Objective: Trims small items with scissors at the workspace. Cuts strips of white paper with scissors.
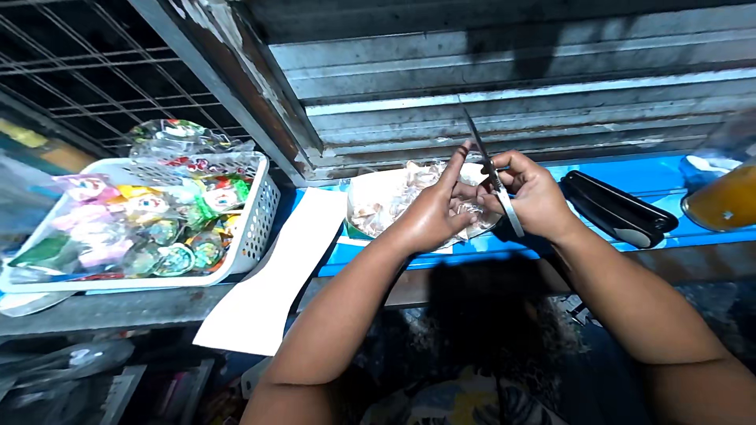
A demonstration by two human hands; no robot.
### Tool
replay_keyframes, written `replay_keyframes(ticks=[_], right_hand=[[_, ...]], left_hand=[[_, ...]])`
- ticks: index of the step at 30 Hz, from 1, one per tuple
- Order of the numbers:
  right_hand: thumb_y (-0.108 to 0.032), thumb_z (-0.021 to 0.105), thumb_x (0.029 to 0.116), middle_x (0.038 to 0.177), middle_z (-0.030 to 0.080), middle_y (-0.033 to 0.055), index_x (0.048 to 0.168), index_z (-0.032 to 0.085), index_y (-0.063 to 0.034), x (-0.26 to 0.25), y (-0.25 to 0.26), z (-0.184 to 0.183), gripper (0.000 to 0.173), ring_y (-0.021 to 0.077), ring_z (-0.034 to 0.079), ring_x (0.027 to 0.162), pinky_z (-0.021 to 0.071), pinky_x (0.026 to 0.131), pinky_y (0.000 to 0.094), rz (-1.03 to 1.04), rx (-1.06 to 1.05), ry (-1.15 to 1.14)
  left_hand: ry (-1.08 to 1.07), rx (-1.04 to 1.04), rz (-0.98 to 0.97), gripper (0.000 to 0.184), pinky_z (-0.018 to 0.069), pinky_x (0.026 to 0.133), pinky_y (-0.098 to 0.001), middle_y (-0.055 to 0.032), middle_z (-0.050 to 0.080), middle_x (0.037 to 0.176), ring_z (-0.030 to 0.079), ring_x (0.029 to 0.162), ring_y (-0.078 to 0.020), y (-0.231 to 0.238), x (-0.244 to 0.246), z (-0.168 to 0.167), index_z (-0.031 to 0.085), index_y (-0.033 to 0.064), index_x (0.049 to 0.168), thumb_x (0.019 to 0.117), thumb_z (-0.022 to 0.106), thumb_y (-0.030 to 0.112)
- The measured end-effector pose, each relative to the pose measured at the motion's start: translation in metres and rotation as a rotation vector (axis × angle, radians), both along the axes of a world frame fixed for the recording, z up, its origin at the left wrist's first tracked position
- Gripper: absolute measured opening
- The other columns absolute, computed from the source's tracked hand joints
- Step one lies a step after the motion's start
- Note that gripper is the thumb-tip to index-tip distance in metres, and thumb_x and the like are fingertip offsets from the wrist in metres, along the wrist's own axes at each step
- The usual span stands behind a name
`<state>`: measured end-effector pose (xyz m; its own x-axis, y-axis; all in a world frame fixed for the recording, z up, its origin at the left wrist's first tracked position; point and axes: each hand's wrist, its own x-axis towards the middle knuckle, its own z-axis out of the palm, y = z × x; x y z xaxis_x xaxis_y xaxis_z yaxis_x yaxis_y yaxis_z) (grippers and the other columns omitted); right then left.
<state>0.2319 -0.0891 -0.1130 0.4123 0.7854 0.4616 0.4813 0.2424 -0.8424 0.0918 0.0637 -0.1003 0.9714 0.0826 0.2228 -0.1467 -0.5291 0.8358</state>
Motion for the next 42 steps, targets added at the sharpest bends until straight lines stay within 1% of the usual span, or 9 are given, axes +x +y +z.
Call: replay_keyframes(ticks=[2, 5, 7, 12, 16, 23, 27, 31, 42], right_hand=[[0.003, 0.074, 0.0824, 0.085, 0.069, -0.0047, 0.119, 0.057, -0.0083, 0.004, -0.001, 0.001, 0.042, 0.0, 0.065, 0.069, 0.0563, 0.064, 0.016, -0.023, 0.038, 0.025], [0.004, 0.071, 0.0825, 0.088, 0.07, -0.009, 0.119, 0.054, -0.0079, 0.013, -0.001, 0.004, 0.042, -0.0021, 0.066, 0.073, 0.057, 0.068, 0.0155, -0.119, 0.122, 0.068], [0.004, 0.071, 0.0832, 0.089, 0.069, -0.0099, 0.119, 0.052, -0.0078, 0.019, -0.004, 0.008, 0.042, -0.002, 0.067, 0.076, 0.0576, 0.071, 0.016, -0.169, 0.158, 0.08], [0.006, 0.07, 0.0835, 0.087, 0.07, -0.012, 0.117, 0.05, -0.011, 0.023, -0.006, 0.012, 0.042, -0.0025, 0.067, 0.075, 0.0573, 0.072, 0.0152, -0.197, 0.21, 0.097], [0.008, 0.069, 0.0834, 0.088, 0.069, -0.0109, 0.116, 0.051, -0.0108, 0.02, -0.004, 0.009, 0.042, -0.0019, 0.067, 0.075, 0.0574, 0.071, 0.0151, -0.156, 0.216, 0.096], [-0.01, 0.077, 0.0861, 0.09, 0.065, -0.0086, 0.125, 0.055, -0.0163, 0.027, -0.016, 0.014, 0.046, -0.0028, 0.061, 0.072, 0.0529, 0.065, 0.0124, -0.091, 0.002, -0.035], [-0.028, 0.087, 0.0729, 0.091, 0.066, -0.0025, 0.128, 0.057, -0.015, 0.041, -0.028, 0.022, 0.064, 0.0051, 0.059, 0.067, 0.051, 0.057, 0.0233, -0.092, -0.302, -0.135], [-0.023, 0.09, 0.0733, 0.09, 0.065, 0.0005, 0.125, 0.064, -0.0143, 0.049, -0.032, 0.023, 0.058, 0.0095, 0.06, 0.069, 0.0534, 0.062, 0.0304, -0.077, -0.478, -0.218], [-0.04, 0.09, 0.0703, 0.09, 0.068, -0.0038, 0.121, 0.07, -0.0148, 0.052, -0.03, 0.016, 0.06, 0.0031, 0.059, 0.073, 0.0517, 0.066, 0.0254, -0.032, -0.47, -0.388]], left_hand=[[0.059, 0.018, 0.005, 0.11, 0.0519, 0.057, -0.0233, -0.0026, 0.071, 0.102, 0.058, 0.061, -0.0076, 0.001, -0.001, 0.001, 0.002, 0.021, 0.166, 0.087, 0.074, -0.004], [0.108, 0.058, -0.019, 0.102, 0.0564, 0.067, -0.0268, -0.0043, 0.068, 0.088, 0.064, 0.07, -0.0107, 0.002, -0.001, 0.004, 0.005, 0.0197, 0.166, 0.0908, 0.07, -0.005], [0.088, 0.035, -0.019, 0.097, 0.0577, 0.07, -0.0264, -0.0043, 0.073, 0.093, 0.068, 0.074, -0.0106, 0.001, -0.002, 0.005, 0.012, 0.0201, 0.166, 0.091, 0.067, -0.009], [-0.031, -0.09, -0.083, 0.073, 0.0478, 0.056, -0.02, -0.0051, 0.065, 0.128, 0.053, 0.063, -0.0044, 0.003, -0.005, 0.003, 0.049, 0.0151, 0.151, 0.0864, 0.065, -0.013], [0.066, -0.235, -0.224, 0.046, 0.0529, 0.063, -0.0159, -0.0028, 0.071, 0.113, 0.06, 0.068, 0.0006, 0.01, -0.006, 0.004, 0.067, 0.0031, 0.128, 0.0864, 0.061, -0.016], [-0.035, -0.182, -0.044, 0.05, 0.0513, 0.077, -0.0151, -0.0053, 0.066, 0.129, 0.062, 0.087, 0.0032, 0.019, -0.008, 0.016, 0.059, 0.0031, 0.141, 0.0919, 0.056, -0.009], [-0.185, -0.151, 0.074, 0.058, 0.0522, 0.08, -0.0173, -0.008, 0.059, 0.141, 0.062, 0.09, 0.0007, 0.037, -0.012, 0.019, 0.05, 0.0031, 0.148, 0.0919, 0.06, -0.008], [-0.249, -0.156, 0.123, 0.06, 0.0519, 0.077, -0.0167, -0.005, 0.058, 0.143, 0.061, 0.085, 0.0019, 0.045, -0.014, 0.021, 0.05, 0.0033, 0.149, 0.0913, 0.062, -0.009], [-0.212, 0.065, 0.134, 0.058, 0.053, 0.08, -0.019, -0.0087, 0.06, 0.141, 0.064, 0.09, -0.0029, 0.037, -0.012, 0.017, 0.055, 0.0086, 0.147, 0.0916, 0.063, -0.007]])
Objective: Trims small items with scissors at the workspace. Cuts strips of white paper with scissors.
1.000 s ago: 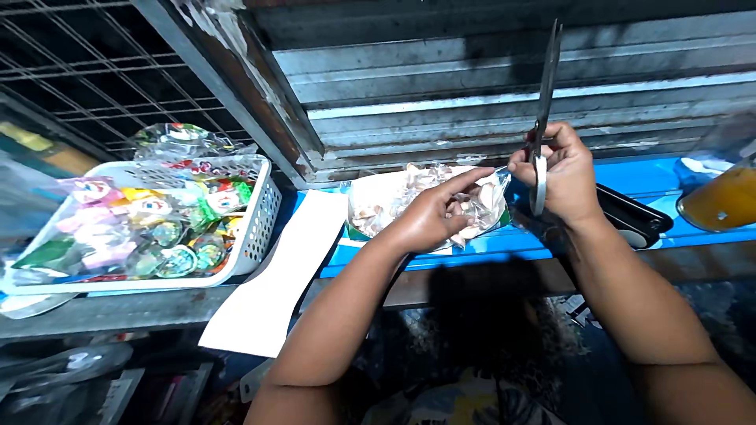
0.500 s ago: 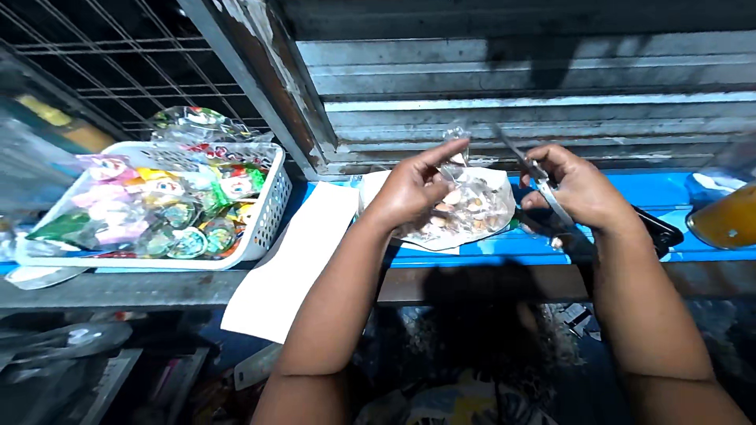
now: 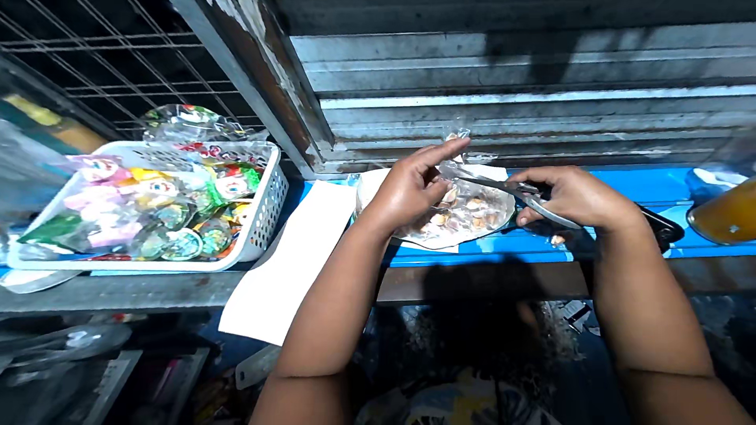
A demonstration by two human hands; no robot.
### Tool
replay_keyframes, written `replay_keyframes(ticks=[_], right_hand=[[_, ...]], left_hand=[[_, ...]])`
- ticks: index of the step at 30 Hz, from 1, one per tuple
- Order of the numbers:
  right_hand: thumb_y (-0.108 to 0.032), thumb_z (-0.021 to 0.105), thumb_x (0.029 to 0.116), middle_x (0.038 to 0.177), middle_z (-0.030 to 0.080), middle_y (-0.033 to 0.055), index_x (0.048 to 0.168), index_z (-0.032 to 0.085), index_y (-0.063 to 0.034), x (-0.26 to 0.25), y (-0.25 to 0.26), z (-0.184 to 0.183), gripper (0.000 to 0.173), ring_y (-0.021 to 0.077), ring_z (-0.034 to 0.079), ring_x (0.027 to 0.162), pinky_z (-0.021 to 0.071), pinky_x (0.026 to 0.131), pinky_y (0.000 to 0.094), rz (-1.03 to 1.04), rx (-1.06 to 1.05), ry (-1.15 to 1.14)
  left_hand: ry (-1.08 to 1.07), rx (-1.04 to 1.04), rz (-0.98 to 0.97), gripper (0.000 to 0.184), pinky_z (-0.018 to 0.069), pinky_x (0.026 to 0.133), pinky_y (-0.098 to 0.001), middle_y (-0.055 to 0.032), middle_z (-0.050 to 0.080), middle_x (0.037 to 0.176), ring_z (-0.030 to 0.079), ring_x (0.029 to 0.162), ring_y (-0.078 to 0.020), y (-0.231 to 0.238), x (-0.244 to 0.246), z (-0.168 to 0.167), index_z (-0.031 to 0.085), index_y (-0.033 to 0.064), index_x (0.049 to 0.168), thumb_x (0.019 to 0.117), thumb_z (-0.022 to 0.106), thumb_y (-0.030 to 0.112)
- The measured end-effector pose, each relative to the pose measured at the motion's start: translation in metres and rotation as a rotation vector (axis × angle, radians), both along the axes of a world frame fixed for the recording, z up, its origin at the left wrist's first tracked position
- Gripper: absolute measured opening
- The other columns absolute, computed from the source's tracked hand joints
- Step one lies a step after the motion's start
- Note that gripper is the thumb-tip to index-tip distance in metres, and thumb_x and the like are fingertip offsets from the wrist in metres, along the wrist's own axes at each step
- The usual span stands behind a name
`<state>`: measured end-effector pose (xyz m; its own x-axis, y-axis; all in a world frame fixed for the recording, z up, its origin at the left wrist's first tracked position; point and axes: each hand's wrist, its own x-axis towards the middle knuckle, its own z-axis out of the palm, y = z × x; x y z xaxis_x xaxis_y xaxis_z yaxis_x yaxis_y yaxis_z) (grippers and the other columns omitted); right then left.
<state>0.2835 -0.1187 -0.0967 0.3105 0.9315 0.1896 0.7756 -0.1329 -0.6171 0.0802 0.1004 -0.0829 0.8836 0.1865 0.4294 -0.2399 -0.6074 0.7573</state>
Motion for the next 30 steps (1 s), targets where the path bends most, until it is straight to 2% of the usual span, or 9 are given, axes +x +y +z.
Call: replay_keyframes(ticks=[3, 8, 12, 17, 21, 30], right_hand=[[-0.042, 0.089, 0.0702, 0.094, 0.068, -0.0039, 0.122, 0.071, -0.014, -0.0006, 0.0003, -0.0014, 0.062, 0.0018, 0.059, 0.075, 0.0509, 0.067, 0.0229, 0.015, 0.024, -0.024], [-0.041, 0.09, 0.0694, 0.086, 0.066, -0.007, 0.12, 0.072, -0.0153, -0.004, 0.0016, -0.0027, 0.059, -0.0011, 0.055, 0.067, 0.0475, 0.06, 0.0189, 0.02, 0.057, -0.016], [-0.042, 0.089, 0.0709, 0.081, 0.065, -0.0075, 0.118, 0.074, -0.0167, -0.0055, 0.0023, -0.0024, 0.055, -0.0006, 0.054, 0.064, 0.0479, 0.059, 0.0213, 0.036, 0.055, -0.04], [-0.037, 0.09, 0.0718, 0.079, 0.065, -0.0074, 0.116, 0.075, -0.0175, -0.0071, 0.003, -0.001, 0.051, -0.0001, 0.054, 0.063, 0.0472, 0.058, 0.0225, 0.02, 0.041, -0.045], [-0.034, 0.091, 0.0722, 0.08, 0.067, -0.005, 0.114, 0.076, -0.0161, -0.0091, 0.0025, 0.0009, 0.048, 0.0031, 0.057, 0.065, 0.0506, 0.06, 0.028, -0.016, 0.032, -0.054], [-0.037, 0.091, 0.0711, 0.075, 0.064, -0.0072, 0.111, 0.076, -0.0167, -0.0079, 0.004, -0.0011, 0.047, 0.0017, 0.055, 0.061, 0.0489, 0.057, 0.0261, -0.026, 0.025, -0.065]], left_hand=[[0.014, 0.017, -0.007, 0.058, 0.0526, 0.079, -0.0184, -0.0082, 0.06, 0.14, 0.063, 0.088, -0.0023, -0.001, 0.0007, -0.0003, 0.055, 0.0088, 0.147, 0.0914, 0.063, -0.007], [0.034, 0.019, -0.021, 0.059, 0.0529, 0.08, -0.0188, -0.008, 0.06, 0.142, 0.064, 0.09, -0.0023, -0.0019, 0.0013, -0.0019, 0.055, 0.0088, 0.147, 0.0914, 0.064, -0.007], [0.042, 0.056, -0.024, 0.059, 0.0522, 0.079, -0.0192, -0.0085, 0.061, 0.141, 0.064, 0.088, -0.003, -0.0033, 0.0023, -0.0037, 0.055, 0.009, 0.147, 0.0909, 0.064, -0.007], [0.045, 0.066, -0.037, 0.058, 0.0541, 0.082, -0.0207, -0.0105, 0.061, 0.14, 0.066, 0.093, -0.0055, -0.0051, 0.0035, -0.0053, 0.055, 0.0082, 0.147, 0.0917, 0.064, -0.006], [0.049, 0.073, -0.038, 0.059, 0.0542, 0.084, -0.0216, -0.0111, 0.06, 0.141, 0.066, 0.095, -0.0063, -0.0062, 0.0039, -0.0049, 0.054, 0.0076, 0.148, 0.0918, 0.064, -0.006], [0.041, 0.057, -0.05, 0.06, 0.0541, 0.083, -0.0195, -0.0111, 0.061, 0.138, 0.066, 0.094, -0.0049, -0.0058, 0.0043, -0.0063, 0.053, 0.0073, 0.148, 0.091, 0.064, -0.007]])
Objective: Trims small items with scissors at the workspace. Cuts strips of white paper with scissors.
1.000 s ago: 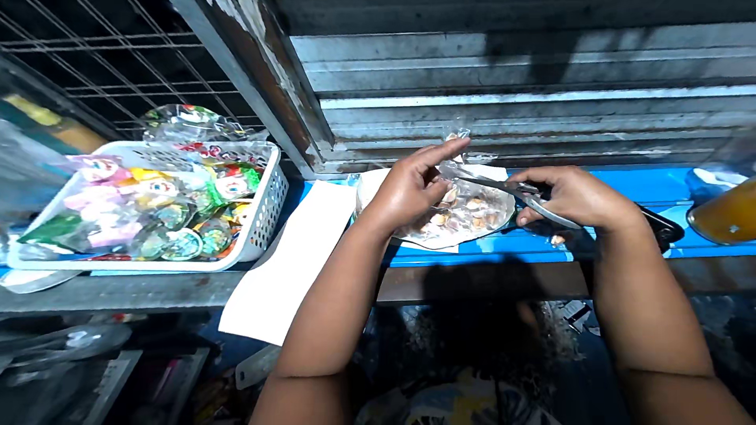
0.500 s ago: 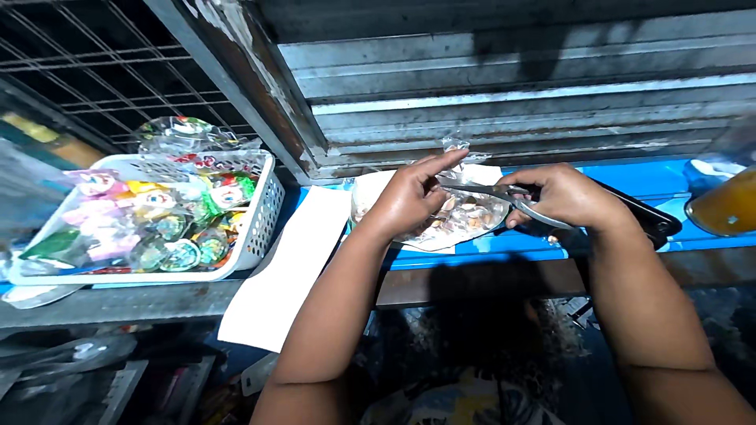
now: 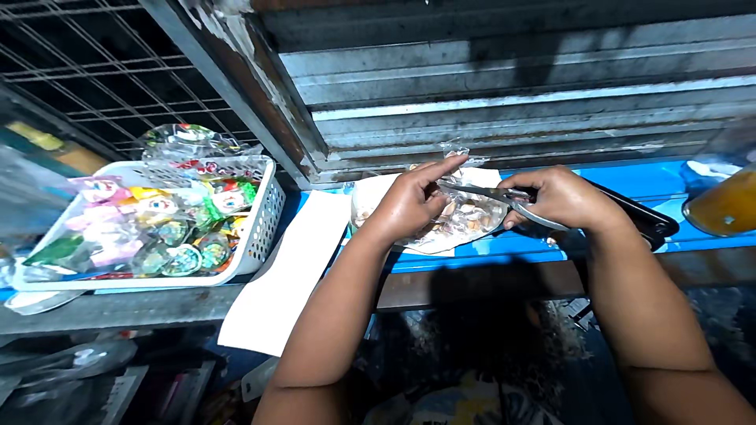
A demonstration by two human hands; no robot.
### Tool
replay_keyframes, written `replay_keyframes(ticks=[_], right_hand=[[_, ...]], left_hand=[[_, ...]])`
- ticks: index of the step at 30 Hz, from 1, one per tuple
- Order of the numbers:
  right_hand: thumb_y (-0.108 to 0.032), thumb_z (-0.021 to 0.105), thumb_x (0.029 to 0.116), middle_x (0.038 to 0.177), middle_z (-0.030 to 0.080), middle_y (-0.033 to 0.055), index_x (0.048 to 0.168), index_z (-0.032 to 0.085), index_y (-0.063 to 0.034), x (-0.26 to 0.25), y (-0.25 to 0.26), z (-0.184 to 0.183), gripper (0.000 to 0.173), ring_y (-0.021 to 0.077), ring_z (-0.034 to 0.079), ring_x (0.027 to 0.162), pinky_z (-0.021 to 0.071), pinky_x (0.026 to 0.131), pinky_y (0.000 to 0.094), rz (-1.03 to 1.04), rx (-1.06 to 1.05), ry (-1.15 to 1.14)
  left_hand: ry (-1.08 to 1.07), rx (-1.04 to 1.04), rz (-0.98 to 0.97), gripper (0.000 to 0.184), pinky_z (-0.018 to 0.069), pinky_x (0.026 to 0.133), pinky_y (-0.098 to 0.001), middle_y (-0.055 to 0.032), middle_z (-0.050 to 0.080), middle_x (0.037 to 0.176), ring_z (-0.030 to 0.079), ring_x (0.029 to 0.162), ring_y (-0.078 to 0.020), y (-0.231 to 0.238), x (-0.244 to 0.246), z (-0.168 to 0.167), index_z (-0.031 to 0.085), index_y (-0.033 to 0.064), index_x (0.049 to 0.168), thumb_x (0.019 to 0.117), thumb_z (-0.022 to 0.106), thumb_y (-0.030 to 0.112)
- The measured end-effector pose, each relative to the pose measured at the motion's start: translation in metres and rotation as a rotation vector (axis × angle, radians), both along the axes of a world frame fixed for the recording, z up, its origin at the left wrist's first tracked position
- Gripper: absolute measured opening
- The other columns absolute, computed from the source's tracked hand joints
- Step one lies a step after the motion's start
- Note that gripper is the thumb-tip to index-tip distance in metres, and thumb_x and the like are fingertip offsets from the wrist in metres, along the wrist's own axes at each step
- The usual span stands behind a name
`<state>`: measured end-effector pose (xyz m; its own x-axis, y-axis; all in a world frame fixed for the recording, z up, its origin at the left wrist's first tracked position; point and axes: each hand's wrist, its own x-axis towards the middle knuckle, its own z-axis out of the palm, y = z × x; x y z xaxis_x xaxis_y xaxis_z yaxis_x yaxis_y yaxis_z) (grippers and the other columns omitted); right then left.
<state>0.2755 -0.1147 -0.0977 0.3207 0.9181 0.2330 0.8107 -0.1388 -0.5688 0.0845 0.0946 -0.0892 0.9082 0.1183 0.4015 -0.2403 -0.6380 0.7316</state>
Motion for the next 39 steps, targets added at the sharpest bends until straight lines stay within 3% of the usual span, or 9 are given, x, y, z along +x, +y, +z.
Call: replay_keyframes(ticks=[7, 16, 20, 25, 32, 35, 39], right_hand=[[-0.036, 0.093, 0.0695, 0.076, 0.067, -0.0049, 0.108, 0.077, -0.0166, -0.002, 0.001, 0.003, 0.045, 0.0045, 0.058, 0.063, 0.0504, 0.06, 0.0312, -0.019, -0.03, -0.001], [-0.034, 0.093, 0.0711, 0.074, 0.069, -0.0033, 0.102, 0.078, -0.0173, -0.001, 0.0, 0.003, 0.038, 0.0053, 0.061, 0.06, 0.0536, 0.058, 0.0305, -0.008, -0.053, 0.026], [-0.034, 0.092, 0.0709, 0.072, 0.068, -0.0031, 0.1, 0.078, -0.0182, -0.002, -0.001, 0.004, 0.036, 0.0081, 0.061, 0.061, 0.0522, 0.059, 0.0363, -0.015, -0.078, 0.006], [-0.034, 0.093, 0.071, 0.071, 0.068, -0.0039, 0.098, 0.079, -0.0194, -0.002, -0.002, 0.005, 0.034, 0.0079, 0.06, 0.06, 0.0515, 0.059, 0.0365, -0.012, -0.1, -0.013], [-0.032, 0.093, 0.0712, 0.067, 0.066, -0.0039, 0.096, 0.078, -0.0171, -0.003, -0.002, 0.006, 0.032, 0.0065, 0.058, 0.057, 0.0503, 0.056, 0.0322, 0.011, -0.12, 0.029], [-0.029, 0.092, 0.07, 0.061, 0.061, -0.0045, 0.095, 0.077, -0.0139, 0.008, -0.009, 0.005, 0.033, 0.0033, 0.054, 0.05, 0.0464, 0.048, 0.0237, 0.08, -0.085, 0.145], [-0.022, 0.085, 0.0742, 0.068, 0.059, -0.0098, 0.104, 0.072, -0.0075, 0.019, -0.02, 0.014, 0.036, -0.0042, 0.05, 0.055, 0.0434, 0.053, 0.0152, 0.031, 0.141, 0.242]], left_hand=[[-0.005, 0.022, -0.004, 0.059, 0.0544, 0.084, -0.0213, -0.0119, 0.062, 0.137, 0.066, 0.095, -0.0066, 0.0, 0.0, 0.0, 0.053, 0.0062, 0.148, 0.0911, 0.064, -0.007], [0.012, 0.019, 0.001, 0.06, 0.0541, 0.085, -0.0212, -0.0111, 0.061, 0.138, 0.066, 0.096, -0.0067, -0.001, 0.0, 0.001, 0.054, 0.0069, 0.148, 0.0909, 0.063, -0.009], [0.028, 0.021, 0.0, 0.061, 0.0544, 0.081, -0.0223, -0.0109, 0.063, 0.136, 0.066, 0.092, -0.0077, -0.002, 0.0, 0.001, 0.054, 0.0086, 0.148, 0.0907, 0.064, -0.009], [0.034, 0.029, -0.01, 0.062, 0.053, 0.081, -0.021, -0.0116, 0.062, 0.137, 0.064, 0.09, -0.0065, -0.001, 0.0, 0.0, 0.053, 0.0082, 0.149, 0.0903, 0.063, -0.009], [0.038, 0.024, -0.02, 0.064, 0.0537, 0.082, -0.0223, -0.0122, 0.062, 0.137, 0.065, 0.092, -0.008, -0.001, 0.0, 0.0, 0.051, 0.0087, 0.15, 0.0898, 0.065, -0.009], [0.074, 0.01, 0.012, 0.067, 0.0531, 0.08, -0.0216, -0.0101, 0.06, 0.141, 0.065, 0.088, -0.0055, 0.002, -0.002, 0.003, 0.048, 0.0115, 0.153, 0.0907, 0.065, -0.007], [0.155, -0.008, 0.071, 0.075, 0.0512, 0.067, -0.0203, -0.0057, 0.068, 0.117, 0.06, 0.073, -0.0035, 0.008, -0.004, 0.008, 0.039, 0.0121, 0.158, 0.0904, 0.067, -0.004]])
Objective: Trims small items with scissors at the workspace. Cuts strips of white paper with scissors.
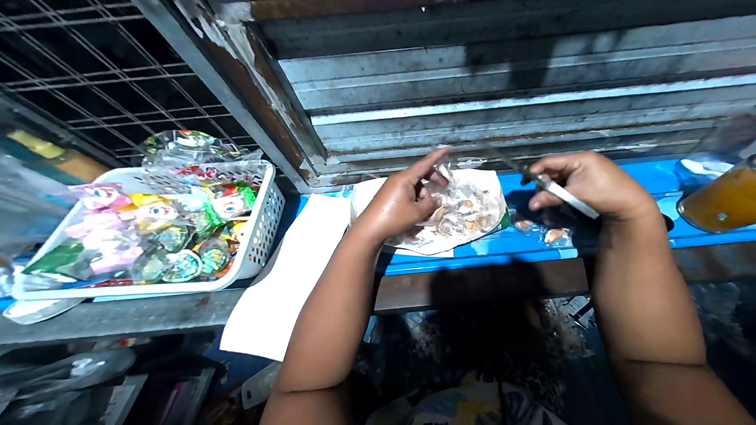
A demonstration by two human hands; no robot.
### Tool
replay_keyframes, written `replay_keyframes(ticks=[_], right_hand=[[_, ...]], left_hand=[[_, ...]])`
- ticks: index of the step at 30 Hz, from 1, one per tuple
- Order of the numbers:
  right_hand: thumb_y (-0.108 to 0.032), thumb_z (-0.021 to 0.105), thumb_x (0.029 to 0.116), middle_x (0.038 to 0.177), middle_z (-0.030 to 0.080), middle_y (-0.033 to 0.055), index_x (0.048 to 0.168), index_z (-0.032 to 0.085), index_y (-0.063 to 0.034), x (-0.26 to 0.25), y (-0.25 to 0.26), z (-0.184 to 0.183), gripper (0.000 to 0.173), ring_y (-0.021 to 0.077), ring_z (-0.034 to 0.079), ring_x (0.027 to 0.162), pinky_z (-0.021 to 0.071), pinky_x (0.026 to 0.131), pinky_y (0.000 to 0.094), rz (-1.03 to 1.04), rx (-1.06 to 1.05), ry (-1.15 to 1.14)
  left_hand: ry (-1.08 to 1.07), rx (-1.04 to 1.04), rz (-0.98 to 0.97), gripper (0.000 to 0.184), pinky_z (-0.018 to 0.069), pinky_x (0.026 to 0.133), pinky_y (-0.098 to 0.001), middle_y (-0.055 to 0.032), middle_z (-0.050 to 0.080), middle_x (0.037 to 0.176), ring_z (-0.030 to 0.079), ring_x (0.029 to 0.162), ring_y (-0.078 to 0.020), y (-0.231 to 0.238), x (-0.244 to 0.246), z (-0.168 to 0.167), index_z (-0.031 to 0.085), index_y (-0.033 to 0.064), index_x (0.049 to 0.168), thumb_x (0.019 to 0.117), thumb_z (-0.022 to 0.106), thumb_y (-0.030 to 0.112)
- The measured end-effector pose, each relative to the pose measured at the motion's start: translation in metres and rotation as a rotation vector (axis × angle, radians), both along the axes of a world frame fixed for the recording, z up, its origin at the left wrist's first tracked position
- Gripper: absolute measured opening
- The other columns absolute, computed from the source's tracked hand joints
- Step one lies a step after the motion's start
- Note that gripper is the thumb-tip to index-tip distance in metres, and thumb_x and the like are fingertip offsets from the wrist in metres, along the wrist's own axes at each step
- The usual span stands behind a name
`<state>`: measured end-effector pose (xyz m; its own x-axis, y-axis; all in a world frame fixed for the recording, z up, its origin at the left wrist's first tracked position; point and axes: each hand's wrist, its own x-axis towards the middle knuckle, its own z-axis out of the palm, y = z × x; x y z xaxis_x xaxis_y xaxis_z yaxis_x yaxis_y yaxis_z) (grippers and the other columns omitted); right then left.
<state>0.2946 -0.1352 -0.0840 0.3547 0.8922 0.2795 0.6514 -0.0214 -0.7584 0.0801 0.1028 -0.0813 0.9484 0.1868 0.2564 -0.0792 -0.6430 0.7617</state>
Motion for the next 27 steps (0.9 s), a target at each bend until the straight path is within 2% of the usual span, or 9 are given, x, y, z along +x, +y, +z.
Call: replay_keyframes(ticks=[2, 5, 7, 8, 10, 14, 18, 23, 27], right_hand=[[-0.017, 0.085, 0.0798, 0.071, 0.061, -0.0054, 0.109, 0.068, -0.0059, 0.005, -0.003, 0.004, 0.036, 0.0002, 0.052, 0.058, 0.0469, 0.056, 0.0202, -0.194, 0.015, 0.013], [-0.017, 0.083, 0.087, 0.087, 0.071, 0.0101, 0.119, 0.063, -0.0047, 0.015, -0.003, 0.006, 0.04, 0.0194, 0.067, 0.071, 0.0576, 0.072, 0.0442, -0.442, -0.166, -0.017], [-0.022, 0.082, 0.089, 0.094, 0.069, 0.0196, 0.121, 0.064, -0.0017, 0.021, 0.0, 0.003, 0.042, 0.0333, 0.067, 0.081, 0.0529, 0.079, 0.0597, -0.496, -0.301, -0.068], [-0.024, 0.082, 0.0893, 0.097, 0.069, 0.0214, 0.121, 0.064, -0.0015, 0.022, 0.001, 0.001, 0.043, 0.0368, 0.066, 0.086, 0.0508, 0.082, 0.0632, -0.494, -0.358, -0.095], [-0.026, 0.082, 0.0888, 0.099, 0.069, 0.0207, 0.121, 0.065, -0.0026, 0.022, 0.003, 0.0, 0.043, 0.0375, 0.066, 0.091, 0.0494, 0.084, 0.064, -0.462, -0.433, -0.118], [-0.023, 0.086, 0.084, 0.092, 0.072, 0.0155, 0.122, 0.064, -0.0051, 0.012, -0.002, -0.014, 0.047, 0.0304, 0.069, 0.081, 0.0547, 0.079, 0.0577, -0.375, -0.408, -0.038], [-0.026, 0.087, 0.0834, 0.09, 0.072, 0.0168, 0.118, 0.068, -0.0117, -0.014, -0.017, -0.037, 0.042, 0.0397, 0.069, 0.08, 0.0529, 0.072, 0.0681, -0.525, -0.385, -0.212], [-0.025, 0.073, 0.0958, 0.105, 0.071, 0.0266, 0.134, 0.061, -0.013, -0.041, -0.034, -0.033, 0.042, 0.0514, 0.066, 0.101, 0.0476, 0.084, 0.0726, -0.709, -0.597, -0.307], [-0.024, 0.071, 0.0966, 0.115, 0.07, 0.0242, 0.139, 0.058, -0.0133, -0.037, -0.035, -0.038, 0.046, 0.0458, 0.066, 0.109, 0.0478, 0.094, 0.067, -0.681, -0.628, -0.247]], left_hand=[[0.031, 0.043, 0.068, 0.074, 0.0492, 0.064, -0.0232, -0.0031, 0.071, 0.108, 0.058, 0.069, -0.0059, 0.002, 0.001, 0.0, 0.038, 0.0125, 0.158, 0.0917, 0.069, -0.001], [-0.002, 0.097, 0.176, 0.065, 0.0491, 0.063, -0.0248, -0.0033, 0.07, 0.103, 0.058, 0.069, -0.0067, 0.003, 0.003, -0.002, 0.045, 0.0117, 0.154, 0.0941, 0.069, 0.005], [-0.051, 0.113, 0.221, 0.061, 0.0503, 0.067, -0.0257, -0.0039, 0.07, 0.104, 0.06, 0.074, -0.0073, 0.005, 0.003, -0.002, 0.047, 0.011, 0.152, 0.0953, 0.068, 0.007], [-0.095, 0.123, 0.241, 0.058, 0.0514, 0.069, -0.0269, -0.0052, 0.071, 0.105, 0.062, 0.076, -0.0085, 0.007, 0.003, -0.003, 0.048, 0.0093, 0.151, 0.0958, 0.068, 0.008], [-0.199, 0.155, 0.303, 0.055, 0.0521, 0.069, -0.0281, -0.0074, 0.071, 0.107, 0.063, 0.076, -0.0102, 0.012, 0.004, -0.007, 0.05, 0.0065, 0.149, 0.0968, 0.065, 0.009], [-0.385, 0.183, 0.441, 0.052, 0.0507, 0.063, -0.0269, -0.0118, 0.069, 0.111, 0.061, 0.071, -0.0099, 0.023, 0.004, -0.009, 0.047, 0.0015, 0.149, 0.099, 0.06, 0.01], [-0.585, 0.145, 0.521, 0.054, 0.0425, 0.056, -0.0205, -0.0092, 0.067, 0.108, 0.051, 0.064, -0.0038, 0.034, 0.001, -0.007, 0.042, -0.0044, 0.149, 0.0995, 0.058, 0.008], [-0.646, 0.01, 0.536, 0.053, 0.0401, 0.054, -0.018, -0.0053, 0.067, 0.103, 0.048, 0.061, 0.0003, 0.037, 0.001, -0.004, 0.041, -0.0058, 0.148, 0.0985, 0.056, 0.005], [-0.594, -0.016, 0.541, 0.051, 0.0395, 0.052, -0.0209, -0.0054, 0.068, 0.101, 0.046, 0.057, -0.0024, 0.038, 0.003, -0.007, 0.045, -0.001, 0.149, 0.0995, 0.056, 0.007]])
